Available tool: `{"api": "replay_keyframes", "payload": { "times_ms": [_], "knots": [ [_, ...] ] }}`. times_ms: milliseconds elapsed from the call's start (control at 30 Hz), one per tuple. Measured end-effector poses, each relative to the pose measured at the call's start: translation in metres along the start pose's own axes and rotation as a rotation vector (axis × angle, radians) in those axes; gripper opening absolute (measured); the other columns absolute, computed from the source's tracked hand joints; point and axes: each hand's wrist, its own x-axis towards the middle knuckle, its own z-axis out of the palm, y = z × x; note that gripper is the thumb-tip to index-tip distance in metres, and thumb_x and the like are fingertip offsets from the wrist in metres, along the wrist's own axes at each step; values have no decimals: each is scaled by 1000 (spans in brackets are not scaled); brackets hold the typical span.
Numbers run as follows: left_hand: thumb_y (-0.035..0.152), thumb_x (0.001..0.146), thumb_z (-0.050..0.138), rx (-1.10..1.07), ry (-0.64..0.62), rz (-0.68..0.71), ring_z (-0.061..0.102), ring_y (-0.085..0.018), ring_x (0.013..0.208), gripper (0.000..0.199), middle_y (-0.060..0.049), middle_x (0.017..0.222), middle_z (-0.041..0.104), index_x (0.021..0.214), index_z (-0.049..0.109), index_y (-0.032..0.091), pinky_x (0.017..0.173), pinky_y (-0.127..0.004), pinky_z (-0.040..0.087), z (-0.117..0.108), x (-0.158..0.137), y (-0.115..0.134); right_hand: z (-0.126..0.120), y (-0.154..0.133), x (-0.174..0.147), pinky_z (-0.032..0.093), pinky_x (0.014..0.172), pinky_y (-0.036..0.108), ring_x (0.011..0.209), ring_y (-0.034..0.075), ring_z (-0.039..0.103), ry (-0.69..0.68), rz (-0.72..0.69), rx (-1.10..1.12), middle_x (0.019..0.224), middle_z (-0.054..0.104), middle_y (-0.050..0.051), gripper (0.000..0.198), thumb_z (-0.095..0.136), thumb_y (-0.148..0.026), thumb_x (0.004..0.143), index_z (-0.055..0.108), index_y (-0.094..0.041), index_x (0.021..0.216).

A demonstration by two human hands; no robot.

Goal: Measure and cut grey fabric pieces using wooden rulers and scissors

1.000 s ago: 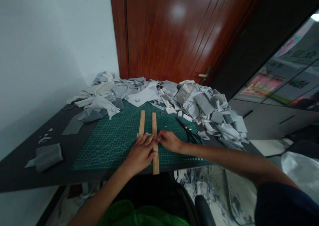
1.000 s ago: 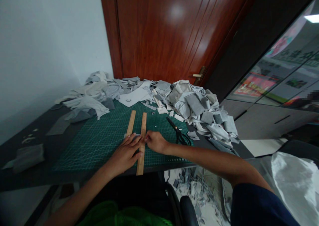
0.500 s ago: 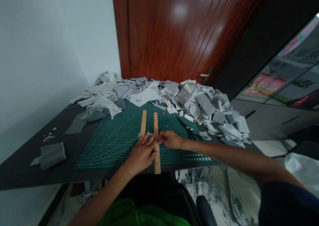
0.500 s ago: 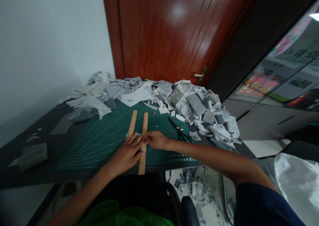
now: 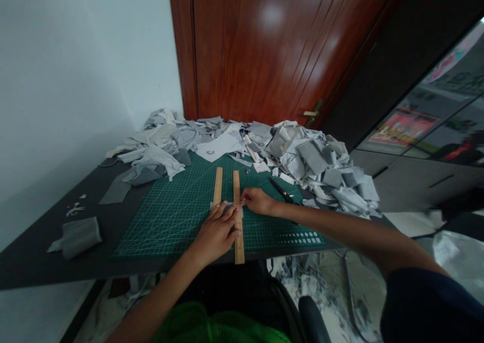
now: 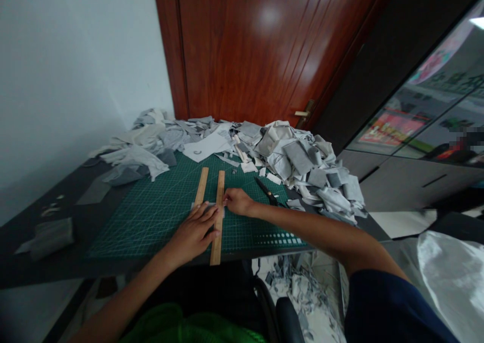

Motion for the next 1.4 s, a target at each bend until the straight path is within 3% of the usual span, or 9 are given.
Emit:
{"api": "replay_keyframes", "payload": {
  "times_ms": [200, 533, 733, 800, 900, 1000, 1100, 1200, 1400],
  "knots": [
    [36, 98, 57, -3, 19, 6, 33, -34, 152, 54, -9, 155, 51, 148, 48, 19, 125, -55, 26, 2, -1, -1, 2, 1, -2, 45, 70, 25, 77, 16, 64, 50, -59, 19, 81, 71, 2, 14, 63, -5, 89, 70, -16, 83],
    [38, 98, 58, -27, 32, 3, 31, -34, 153, 52, -10, 156, 49, 146, 51, 20, 125, -56, 25, 8, -3, -4, 13, -10, -51, 45, 76, 27, 78, 16, 61, -3, -201, 184, 78, 64, 0, 21, 63, -1, 85, 62, -19, 73],
    [37, 98, 57, -47, 33, -19, 31, -33, 153, 52, -12, 156, 49, 147, 50, 19, 125, -57, 26, 6, -2, -2, 19, -20, -79, 46, 70, 28, 73, 16, 57, 77, -141, 368, 76, 58, -2, 13, 57, -18, 94, 53, -22, 82],
    [34, 97, 57, -48, 28, -19, 30, -33, 153, 51, -12, 156, 49, 146, 51, 19, 126, -56, 25, 6, -2, -1, 25, -29, -94, 46, 67, 28, 71, 16, 58, 66, -106, 551, 77, 59, -1, 12, 53, -29, 98, 50, -23, 88],
    [28, 96, 57, -41, 19, -16, 29, -33, 153, 52, -10, 157, 48, 146, 50, 19, 126, -55, 25, 7, -3, -1, 37, -47, -120, 45, 67, 28, 72, 16, 59, -19, 33, 1107, 82, 62, 0, 28, 67, -46, 91, 52, -22, 92],
    [28, 97, 55, -35, 16, -6, 30, -33, 153, 54, -9, 158, 48, 149, 46, 21, 126, -56, 25, 5, -4, 0, 49, -65, -144, 34, 56, 24, 58, 10, 42, -139, 198, 1373, 73, 51, -5, 37, 76, -49, 83, 51, -22, 84],
    [31, 98, 53, -38, 5, -4, 30, -33, 153, 54, -10, 159, 46, 151, 43, 20, 126, -56, 25, 1, -6, 3, 55, -78, -159, 30, 57, 26, 60, 11, 34, -103, 109, 1201, 69, 39, -7, 34, 71, -52, 90, 56, -22, 87],
    [34, 99, 54, -45, -21, -14, 30, -33, 153, 55, -10, 159, 46, 151, 43, 19, 126, -55, 25, -2, -7, 7, 55, -88, -165, 38, 72, 30, 76, 16, 44, -74, -2, 991, 81, 46, -3, 31, 63, -54, 96, 59, -25, 107],
    [36, 98, 56, -35, -17, -34, 32, -33, 152, 55, -8, 159, 46, 150, 45, 21, 126, -52, 23, 5, -3, 5, 54, -93, -161, 44, 85, 38, 92, 23, 51, -176, -47, 912, 98, 53, 3, 28, 58, -53, 98, 58, -33, 118]
  ]
}}
